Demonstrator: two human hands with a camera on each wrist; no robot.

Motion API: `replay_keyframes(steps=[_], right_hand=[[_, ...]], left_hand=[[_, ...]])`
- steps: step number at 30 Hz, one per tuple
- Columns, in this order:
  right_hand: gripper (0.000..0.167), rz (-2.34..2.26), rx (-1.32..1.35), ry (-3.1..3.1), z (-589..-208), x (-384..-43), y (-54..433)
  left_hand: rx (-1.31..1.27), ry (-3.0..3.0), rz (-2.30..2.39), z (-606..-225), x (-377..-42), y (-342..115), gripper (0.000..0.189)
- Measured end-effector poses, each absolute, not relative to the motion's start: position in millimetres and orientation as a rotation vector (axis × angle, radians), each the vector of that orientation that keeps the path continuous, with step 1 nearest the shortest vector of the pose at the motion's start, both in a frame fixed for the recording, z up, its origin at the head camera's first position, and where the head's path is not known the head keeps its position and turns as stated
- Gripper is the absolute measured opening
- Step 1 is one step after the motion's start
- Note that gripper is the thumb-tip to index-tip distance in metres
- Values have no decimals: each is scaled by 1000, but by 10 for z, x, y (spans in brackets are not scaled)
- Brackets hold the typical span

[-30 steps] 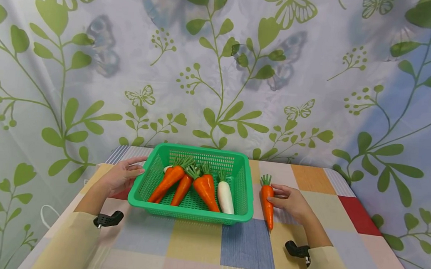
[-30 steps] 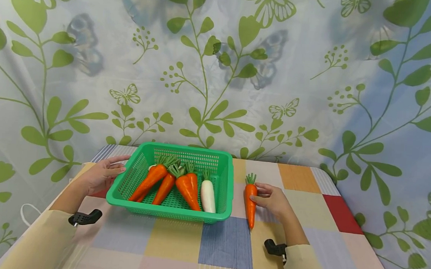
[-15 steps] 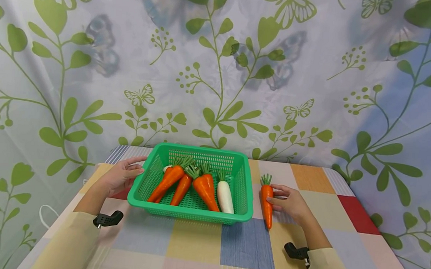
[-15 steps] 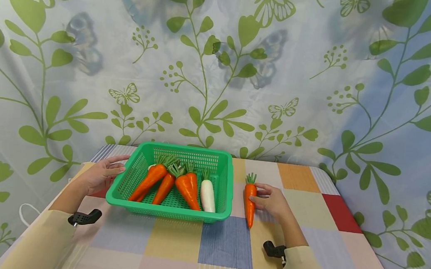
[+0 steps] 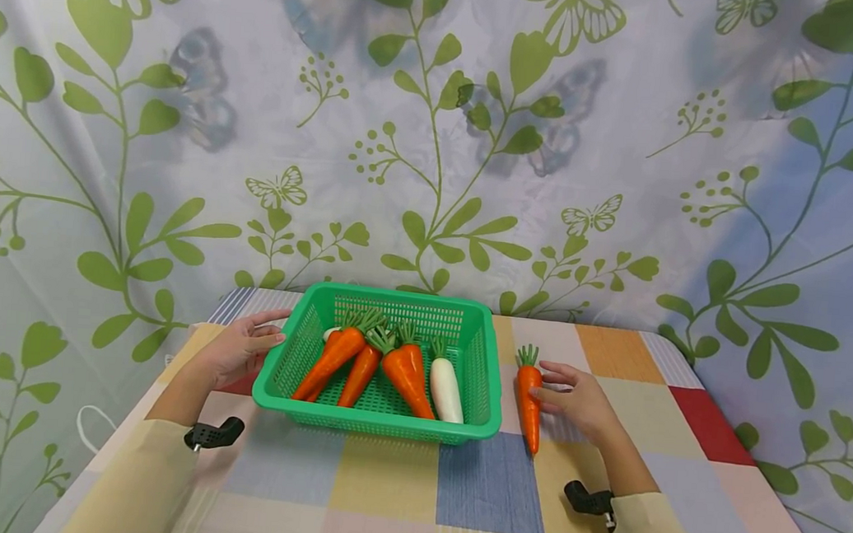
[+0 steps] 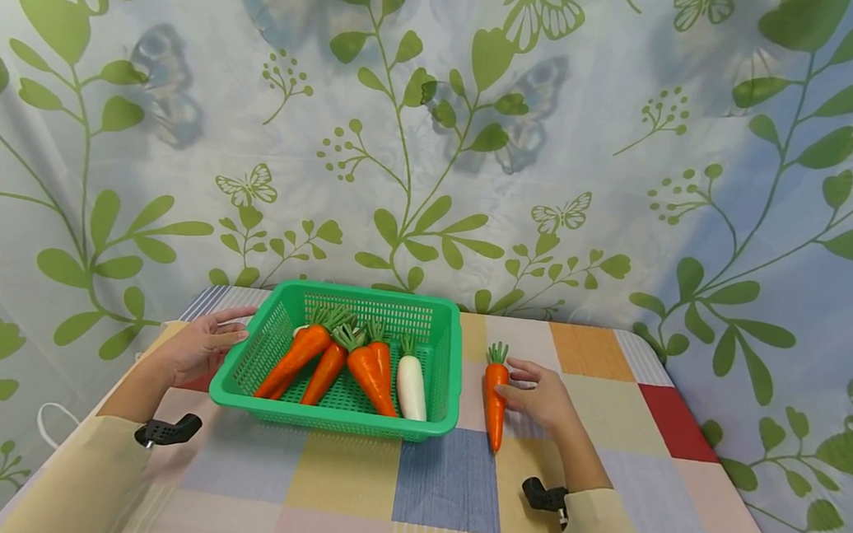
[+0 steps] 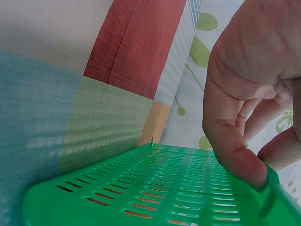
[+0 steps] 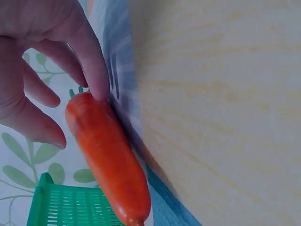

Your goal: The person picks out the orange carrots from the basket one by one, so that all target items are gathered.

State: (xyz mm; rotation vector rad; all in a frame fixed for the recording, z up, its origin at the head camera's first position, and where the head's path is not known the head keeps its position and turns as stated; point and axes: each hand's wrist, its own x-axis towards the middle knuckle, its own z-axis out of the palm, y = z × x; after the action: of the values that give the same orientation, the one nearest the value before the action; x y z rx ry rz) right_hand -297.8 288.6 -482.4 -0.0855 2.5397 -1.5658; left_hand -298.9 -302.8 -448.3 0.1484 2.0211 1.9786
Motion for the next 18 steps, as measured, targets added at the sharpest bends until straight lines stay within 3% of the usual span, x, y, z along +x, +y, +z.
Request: replay_keyframes(steps=[18], right_hand=[[59, -1428, -348, 2835, -4511, -2880, 2719]], left_hand=[[135, 2028, 1970, -4464, -2975, -3017, 75]])
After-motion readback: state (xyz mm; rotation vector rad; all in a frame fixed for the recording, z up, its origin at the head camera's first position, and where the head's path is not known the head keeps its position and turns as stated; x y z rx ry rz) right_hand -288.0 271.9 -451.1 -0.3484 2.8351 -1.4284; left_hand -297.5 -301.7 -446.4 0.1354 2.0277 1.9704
